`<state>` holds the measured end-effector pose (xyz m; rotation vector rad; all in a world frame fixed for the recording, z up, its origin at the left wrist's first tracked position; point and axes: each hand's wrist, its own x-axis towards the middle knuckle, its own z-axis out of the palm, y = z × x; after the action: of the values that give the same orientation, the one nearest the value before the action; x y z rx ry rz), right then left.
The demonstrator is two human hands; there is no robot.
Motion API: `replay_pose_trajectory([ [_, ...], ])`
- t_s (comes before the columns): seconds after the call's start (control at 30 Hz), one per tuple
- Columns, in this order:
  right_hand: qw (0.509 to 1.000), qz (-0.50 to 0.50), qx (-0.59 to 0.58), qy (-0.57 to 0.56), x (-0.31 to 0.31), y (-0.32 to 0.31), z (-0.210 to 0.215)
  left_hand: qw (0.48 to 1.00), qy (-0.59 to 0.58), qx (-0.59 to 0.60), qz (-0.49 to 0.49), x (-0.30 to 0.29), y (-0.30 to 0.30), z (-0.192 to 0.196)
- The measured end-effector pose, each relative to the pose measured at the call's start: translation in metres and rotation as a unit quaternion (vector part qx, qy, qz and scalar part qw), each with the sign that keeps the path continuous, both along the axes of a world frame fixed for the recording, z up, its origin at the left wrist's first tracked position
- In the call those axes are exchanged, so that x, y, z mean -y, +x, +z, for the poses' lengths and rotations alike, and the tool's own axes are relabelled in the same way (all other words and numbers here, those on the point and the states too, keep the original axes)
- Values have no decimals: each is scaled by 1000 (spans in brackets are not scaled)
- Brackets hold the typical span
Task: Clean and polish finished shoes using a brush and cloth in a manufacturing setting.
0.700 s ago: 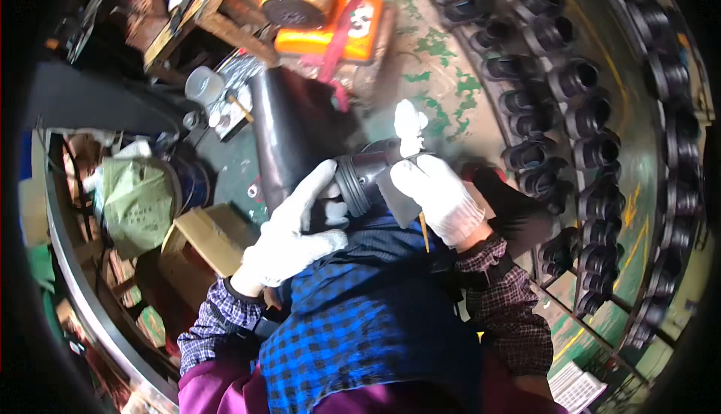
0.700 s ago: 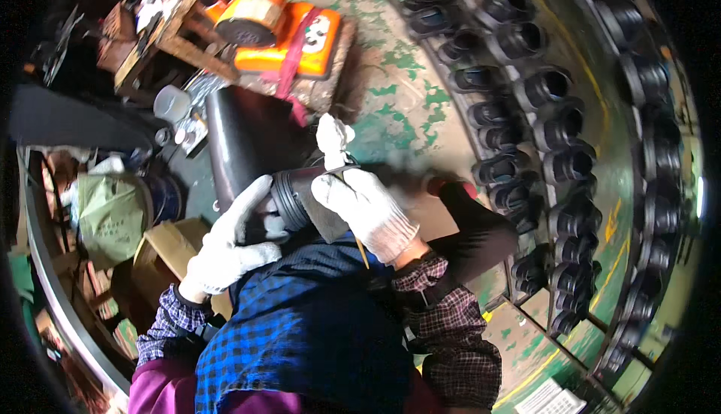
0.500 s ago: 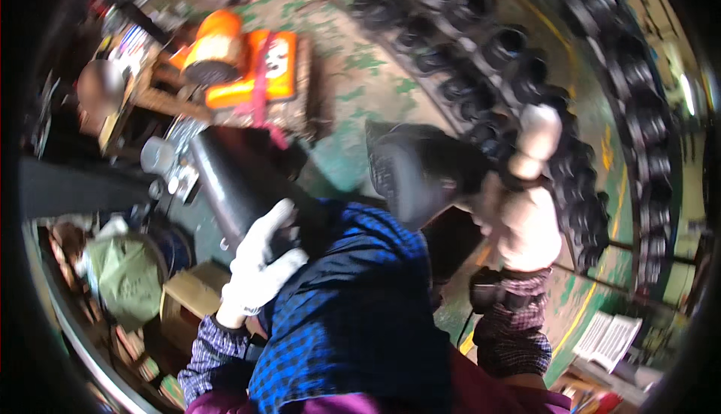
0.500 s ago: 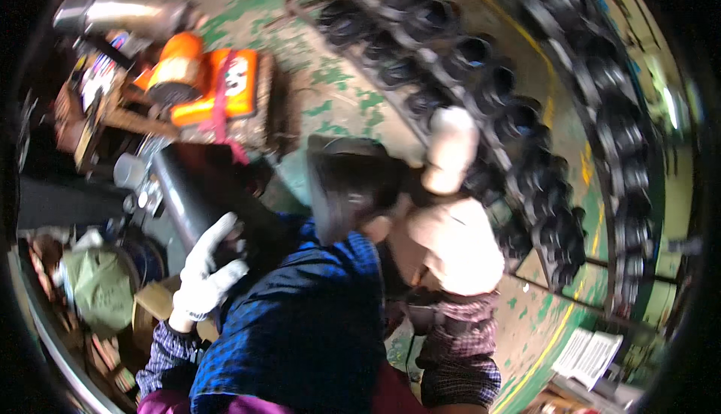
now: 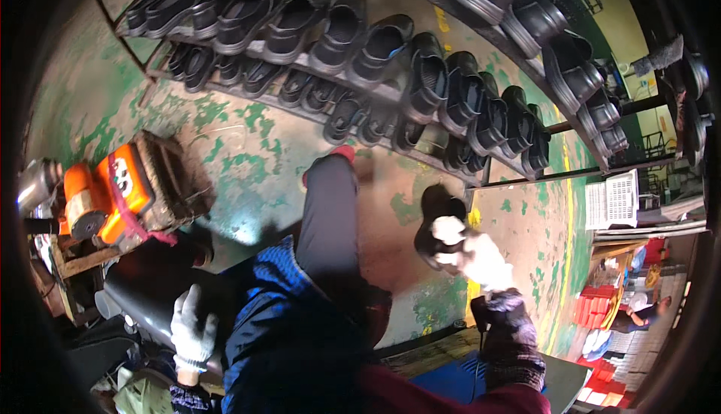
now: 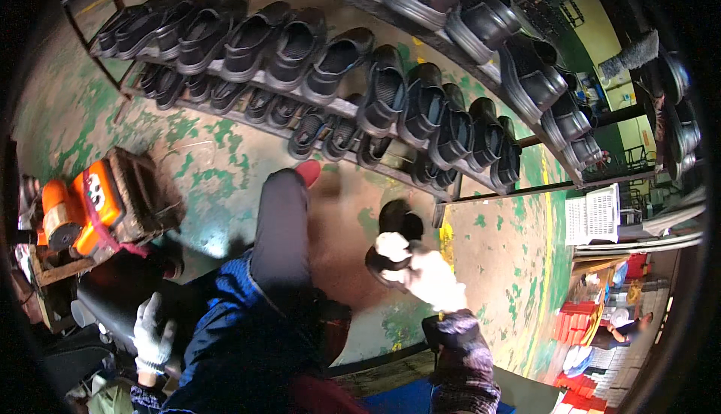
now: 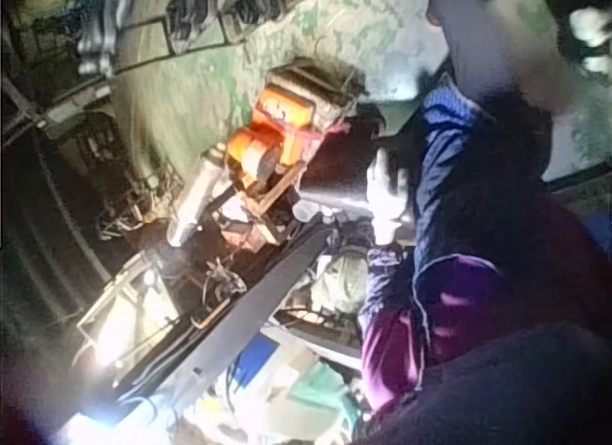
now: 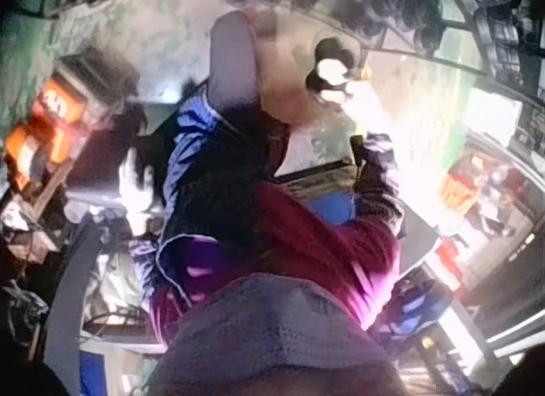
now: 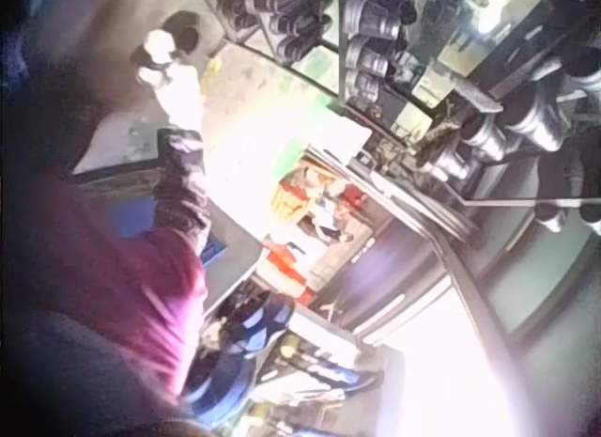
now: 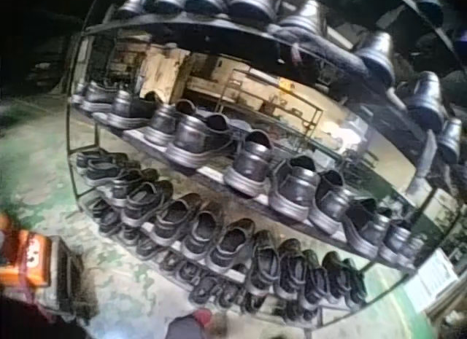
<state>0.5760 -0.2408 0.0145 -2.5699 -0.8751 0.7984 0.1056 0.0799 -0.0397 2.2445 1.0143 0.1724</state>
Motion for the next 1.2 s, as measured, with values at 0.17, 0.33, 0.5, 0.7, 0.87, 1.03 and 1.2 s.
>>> replay_pose_trajectory([
  [0.17,998,37,-2,-60,4,52,-78,998,40,-48,29,12,-10,-13],
  [0.33,996,9,57,68,0,152,-180,989,51,-136,40,23,2,-11],
  [0.5,984,-58,153,-67,-27,247,-229,978,107,-180,-11,32,14,-8],
  [0.7,987,-111,96,-61,2,291,-286,960,121,-245,56,63,34,23],
  [0.87,908,147,352,-172,149,467,-349,979,90,-177,52,50,19,-40],
  [1.03,924,99,233,-285,92,346,-392,956,100,-273,42,56,53,19],
  [1.2,970,-73,161,-167,41,154,-317,955,105,-274,45,61,49,22],
])
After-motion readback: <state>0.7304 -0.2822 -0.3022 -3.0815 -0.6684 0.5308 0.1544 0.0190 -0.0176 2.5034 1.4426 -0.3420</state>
